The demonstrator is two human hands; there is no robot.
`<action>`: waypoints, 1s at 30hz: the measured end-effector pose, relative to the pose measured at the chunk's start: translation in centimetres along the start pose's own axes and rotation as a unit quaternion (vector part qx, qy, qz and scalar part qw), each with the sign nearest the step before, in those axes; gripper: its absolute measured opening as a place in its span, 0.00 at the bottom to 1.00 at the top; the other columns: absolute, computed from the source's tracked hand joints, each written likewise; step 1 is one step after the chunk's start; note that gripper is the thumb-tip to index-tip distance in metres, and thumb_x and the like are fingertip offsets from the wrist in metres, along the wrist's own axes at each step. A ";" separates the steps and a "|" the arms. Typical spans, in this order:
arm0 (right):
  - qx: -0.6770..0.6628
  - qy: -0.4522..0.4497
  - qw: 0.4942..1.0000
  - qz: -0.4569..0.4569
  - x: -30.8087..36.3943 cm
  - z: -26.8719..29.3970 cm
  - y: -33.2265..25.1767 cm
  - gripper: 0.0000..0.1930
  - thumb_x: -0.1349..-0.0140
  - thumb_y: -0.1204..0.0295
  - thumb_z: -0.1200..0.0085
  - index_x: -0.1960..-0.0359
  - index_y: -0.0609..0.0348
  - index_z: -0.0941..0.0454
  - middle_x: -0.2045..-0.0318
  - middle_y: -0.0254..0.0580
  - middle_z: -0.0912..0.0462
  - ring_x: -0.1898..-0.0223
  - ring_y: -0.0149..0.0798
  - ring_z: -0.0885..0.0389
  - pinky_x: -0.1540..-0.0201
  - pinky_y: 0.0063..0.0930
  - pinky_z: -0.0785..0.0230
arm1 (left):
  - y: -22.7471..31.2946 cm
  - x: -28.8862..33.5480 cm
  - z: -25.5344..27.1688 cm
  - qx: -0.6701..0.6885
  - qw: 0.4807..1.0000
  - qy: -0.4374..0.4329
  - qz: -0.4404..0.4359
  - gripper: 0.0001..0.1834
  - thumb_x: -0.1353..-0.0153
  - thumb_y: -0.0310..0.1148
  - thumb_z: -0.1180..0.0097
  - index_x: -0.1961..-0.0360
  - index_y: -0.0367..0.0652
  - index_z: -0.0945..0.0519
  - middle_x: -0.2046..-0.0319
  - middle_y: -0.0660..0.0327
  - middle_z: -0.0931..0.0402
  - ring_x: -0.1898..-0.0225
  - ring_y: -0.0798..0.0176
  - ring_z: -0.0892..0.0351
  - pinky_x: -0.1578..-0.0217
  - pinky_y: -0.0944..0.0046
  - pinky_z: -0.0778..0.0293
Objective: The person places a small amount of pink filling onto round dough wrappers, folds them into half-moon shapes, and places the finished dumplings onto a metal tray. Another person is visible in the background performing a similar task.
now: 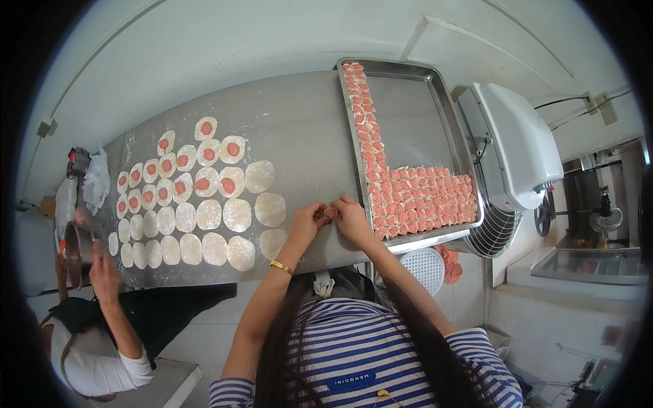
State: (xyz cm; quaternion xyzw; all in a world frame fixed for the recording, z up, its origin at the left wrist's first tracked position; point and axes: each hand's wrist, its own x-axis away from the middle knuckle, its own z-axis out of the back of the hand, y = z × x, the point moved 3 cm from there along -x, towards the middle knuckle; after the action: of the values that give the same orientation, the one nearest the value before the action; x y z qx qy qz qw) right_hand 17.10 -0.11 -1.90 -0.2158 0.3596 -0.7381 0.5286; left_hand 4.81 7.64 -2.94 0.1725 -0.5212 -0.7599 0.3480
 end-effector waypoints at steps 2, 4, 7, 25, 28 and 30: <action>-0.015 0.005 0.999 0.027 -0.3 -0.1 0.1 0.14 0.54 0.85 0.50 0.64 0.62 0.22 0.67 0.52 0.25 0.64 0.57 0.24 0.60 0.43 0.29 | -0.7 -0.1 -0.1 0.029 0.999 -0.004 0.014 0.16 0.52 0.23 0.36 0.60 0.35 0.22 0.66 0.54 0.18 0.64 0.59 0.17 0.61 0.64 0.23; 0.009 -0.024 1.000 0.009 -0.7 -0.1 0.1 0.15 0.54 0.85 0.50 0.63 0.61 0.21 0.65 0.51 0.25 0.62 0.56 0.24 0.58 0.43 0.30 | -1.5 -0.1 -0.2 0.039 0.999 -0.005 0.019 0.16 0.52 0.22 0.36 0.60 0.35 0.22 0.66 0.55 0.18 0.64 0.61 0.17 0.61 0.65 0.23; 0.042 -0.037 0.998 0.035 -0.8 0.3 -0.5 0.16 0.54 0.85 0.50 0.62 0.59 0.21 0.62 0.49 0.25 0.58 0.54 0.25 0.55 0.42 0.31 | -1.9 0.2 0.4 0.027 0.999 0.007 0.020 0.16 0.52 0.22 0.36 0.60 0.35 0.23 0.66 0.55 0.19 0.64 0.62 0.18 0.62 0.65 0.23; 0.045 0.163 0.984 -0.051 -3.4 25.5 14.3 0.14 0.56 0.77 0.41 0.64 0.55 0.17 0.66 0.45 0.18 0.66 0.43 0.18 0.62 0.31 0.26 | -0.8 5.8 1.1 0.066 0.993 0.050 0.079 0.16 0.49 0.16 0.41 0.57 0.32 0.24 0.63 0.57 0.21 0.63 0.67 0.21 0.61 0.69 0.24; 0.121 0.131 0.978 -0.105 -3.7 29.0 18.6 0.16 0.58 0.77 0.39 0.63 0.57 0.17 0.66 0.46 0.18 0.66 0.43 0.18 0.61 0.30 0.26 | -0.1 6.4 0.2 0.077 0.991 0.058 0.088 0.15 0.49 0.15 0.42 0.58 0.32 0.24 0.64 0.58 0.21 0.62 0.68 0.21 0.60 0.70 0.24; 0.122 0.097 0.979 -0.130 -4.0 29.1 20.6 0.16 0.58 0.77 0.40 0.63 0.58 0.17 0.68 0.48 0.18 0.66 0.45 0.17 0.61 0.31 0.26 | 0.3 6.9 -0.4 0.068 0.992 0.059 0.092 0.15 0.49 0.15 0.42 0.58 0.32 0.24 0.64 0.58 0.22 0.62 0.68 0.21 0.59 0.70 0.24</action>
State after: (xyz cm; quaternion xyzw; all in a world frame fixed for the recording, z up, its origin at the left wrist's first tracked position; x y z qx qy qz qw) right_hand 51.73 -8.96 1.62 -0.1224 0.2853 -0.8563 0.4127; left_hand 0.36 2.43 -2.18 0.1917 -0.5642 -0.6758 0.4338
